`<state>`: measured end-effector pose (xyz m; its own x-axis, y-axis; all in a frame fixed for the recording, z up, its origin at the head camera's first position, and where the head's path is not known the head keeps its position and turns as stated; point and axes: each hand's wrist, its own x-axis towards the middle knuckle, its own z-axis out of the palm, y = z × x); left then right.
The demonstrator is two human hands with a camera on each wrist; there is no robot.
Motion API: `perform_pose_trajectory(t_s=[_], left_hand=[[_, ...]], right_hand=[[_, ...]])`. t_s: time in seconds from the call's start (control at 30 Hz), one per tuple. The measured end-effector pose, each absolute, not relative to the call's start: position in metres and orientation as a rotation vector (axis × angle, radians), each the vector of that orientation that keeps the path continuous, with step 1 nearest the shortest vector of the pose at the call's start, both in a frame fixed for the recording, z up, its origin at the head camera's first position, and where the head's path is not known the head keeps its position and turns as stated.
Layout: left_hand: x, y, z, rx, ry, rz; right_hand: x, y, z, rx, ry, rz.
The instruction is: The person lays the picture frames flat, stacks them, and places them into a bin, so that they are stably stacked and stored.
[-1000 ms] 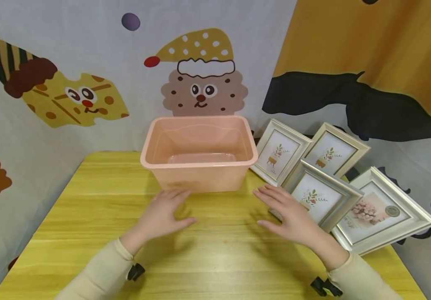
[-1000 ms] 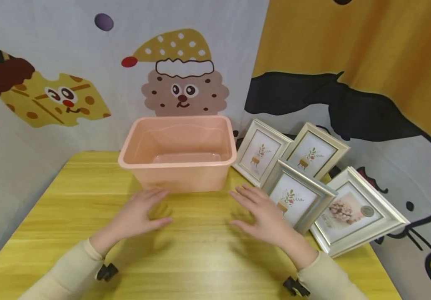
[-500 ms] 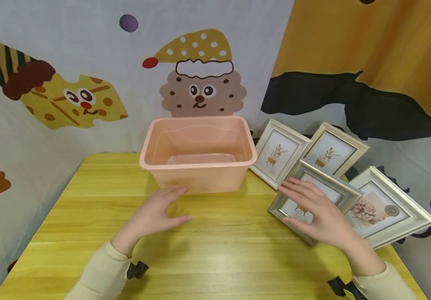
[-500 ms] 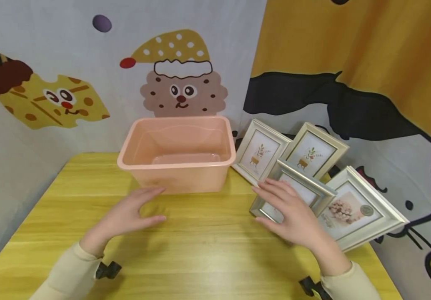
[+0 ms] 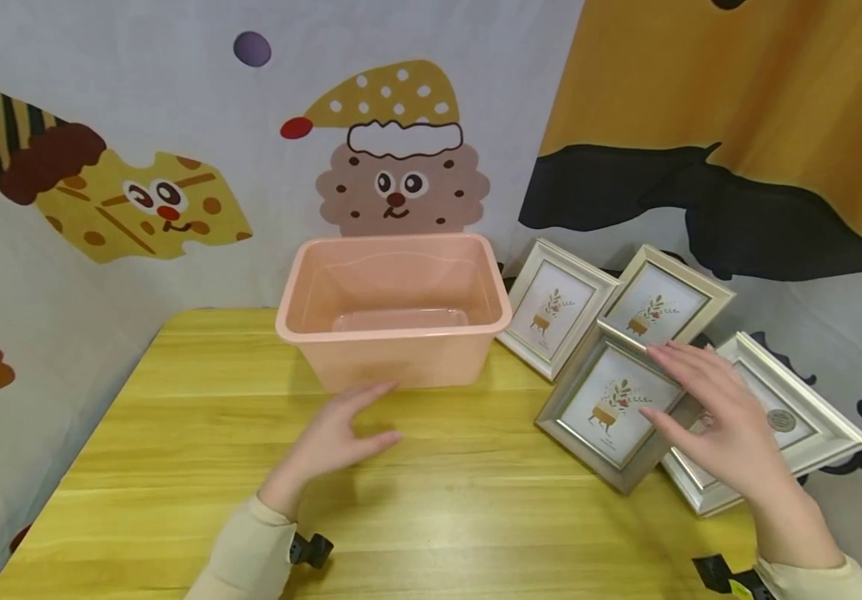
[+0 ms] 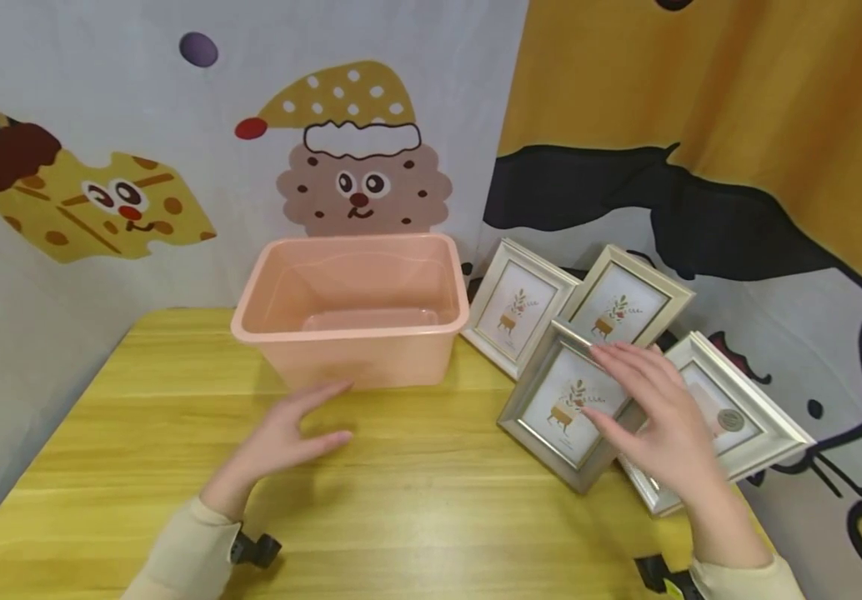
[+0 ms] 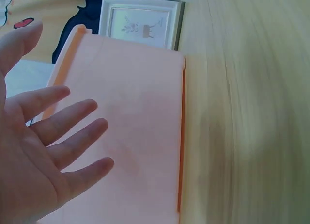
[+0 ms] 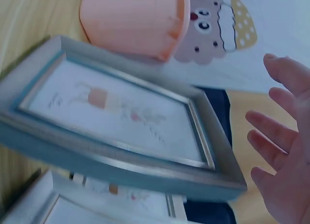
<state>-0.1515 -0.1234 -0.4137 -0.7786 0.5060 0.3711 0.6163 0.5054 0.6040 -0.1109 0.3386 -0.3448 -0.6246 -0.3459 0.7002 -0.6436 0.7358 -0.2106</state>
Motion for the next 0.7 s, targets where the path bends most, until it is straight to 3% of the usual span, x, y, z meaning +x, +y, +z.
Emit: perform_pose_trajectory(t_s=[0.7], left_hand=[[-0.156,-0.065,-0.445,-1.018,-2.389,-1.531]], right_hand=[[-0.091,0.368,-0.391,0.226,-2.231,1.063]])
